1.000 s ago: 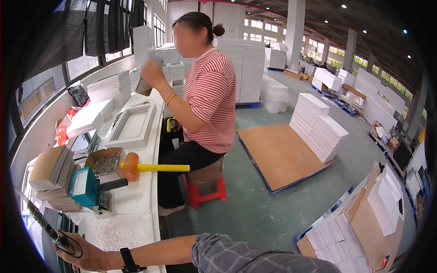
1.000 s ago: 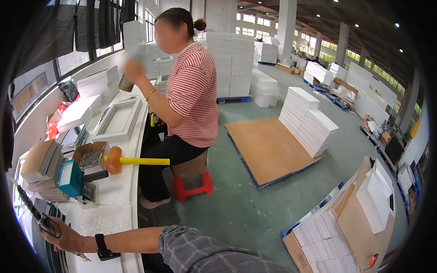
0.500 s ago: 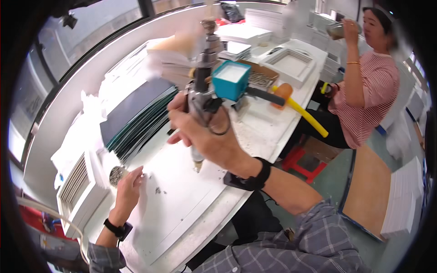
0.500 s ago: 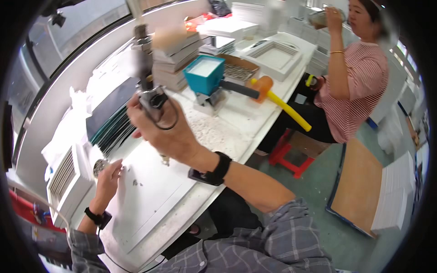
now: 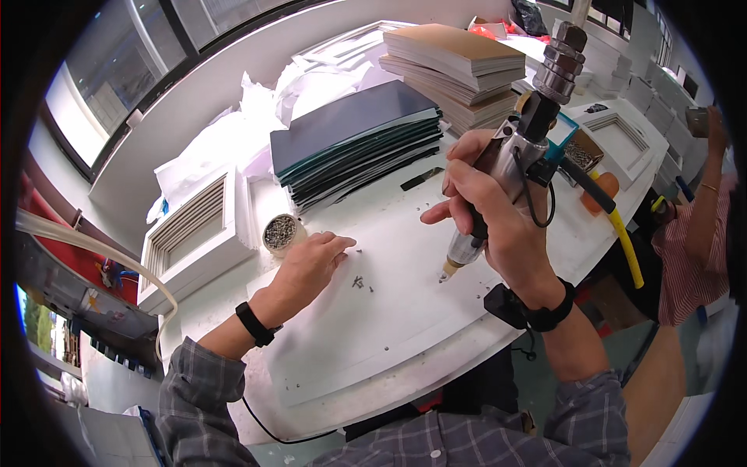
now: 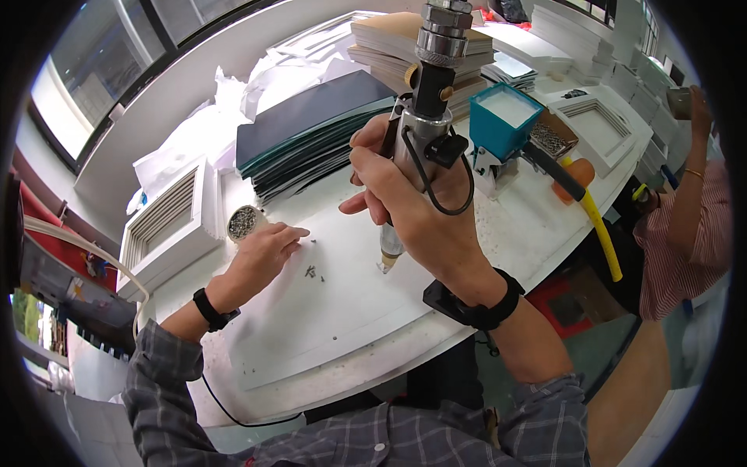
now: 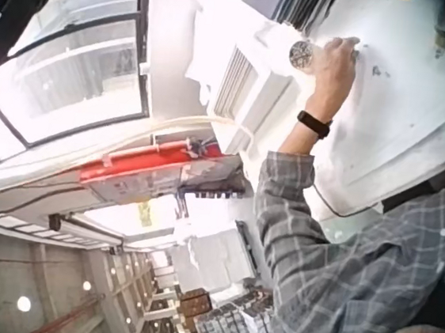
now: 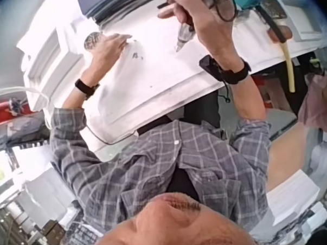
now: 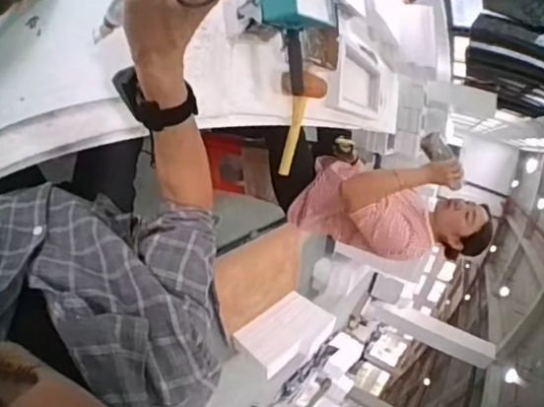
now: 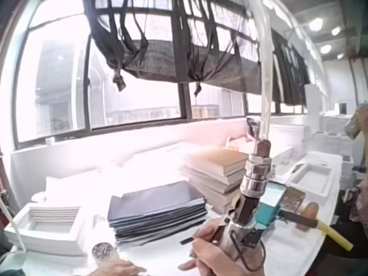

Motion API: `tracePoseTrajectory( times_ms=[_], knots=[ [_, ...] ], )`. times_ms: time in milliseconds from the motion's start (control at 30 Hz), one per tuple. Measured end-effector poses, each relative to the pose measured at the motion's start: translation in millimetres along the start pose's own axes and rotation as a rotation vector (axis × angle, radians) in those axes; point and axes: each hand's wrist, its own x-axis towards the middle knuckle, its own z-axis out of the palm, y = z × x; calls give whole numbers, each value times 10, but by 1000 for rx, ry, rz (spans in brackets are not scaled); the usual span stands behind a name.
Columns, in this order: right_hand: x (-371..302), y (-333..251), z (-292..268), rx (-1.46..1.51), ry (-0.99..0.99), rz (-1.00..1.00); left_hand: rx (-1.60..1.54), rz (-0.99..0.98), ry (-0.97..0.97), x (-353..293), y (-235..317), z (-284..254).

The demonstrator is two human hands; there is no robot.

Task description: The person cleans a glass pane with a brush and then secures it to a white window frame using a pneumatic screwdriver. The person repeatedly picks up screws and drives them into the frame to fasten the components together.

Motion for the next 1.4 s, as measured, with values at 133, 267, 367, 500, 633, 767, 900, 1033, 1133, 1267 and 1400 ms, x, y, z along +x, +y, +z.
tracePoseTrajectory(
  times_ms=[133,267,367,500,633,767,900,1033,1133,1267,1400],
  knots=[
    [30,15,9,6,-6,5,2,14,-13,66,-38,140],
    [61,42,14,-9,-13,-15,77,29,-32,127,-68,191],
    [98,57,-8,-6,-26,-16,142,65,-44,136,-74,232],
    [173,26,11,-3,-41,-9,301,106,-78,171,-53,264],
    [343,34,69,-1,-96,-49,160,-2,-55,197,-69,233],
    [483,32,252,99,-111,-15,-439,-234,-49,18,-36,3],
    [592,209,486,200,-138,-9,-879,-464,-22,-311,-159,15],
    [612,465,747,329,-109,6,-1326,-526,65,-553,-250,134],
    [611,560,866,308,-86,43,-1468,-520,71,-553,-256,139],
    [624,655,949,330,-77,59,-1522,-476,74,-604,-288,146],
    [622,708,978,328,-75,66,-1532,-448,71,-638,-285,123]
  ],
)
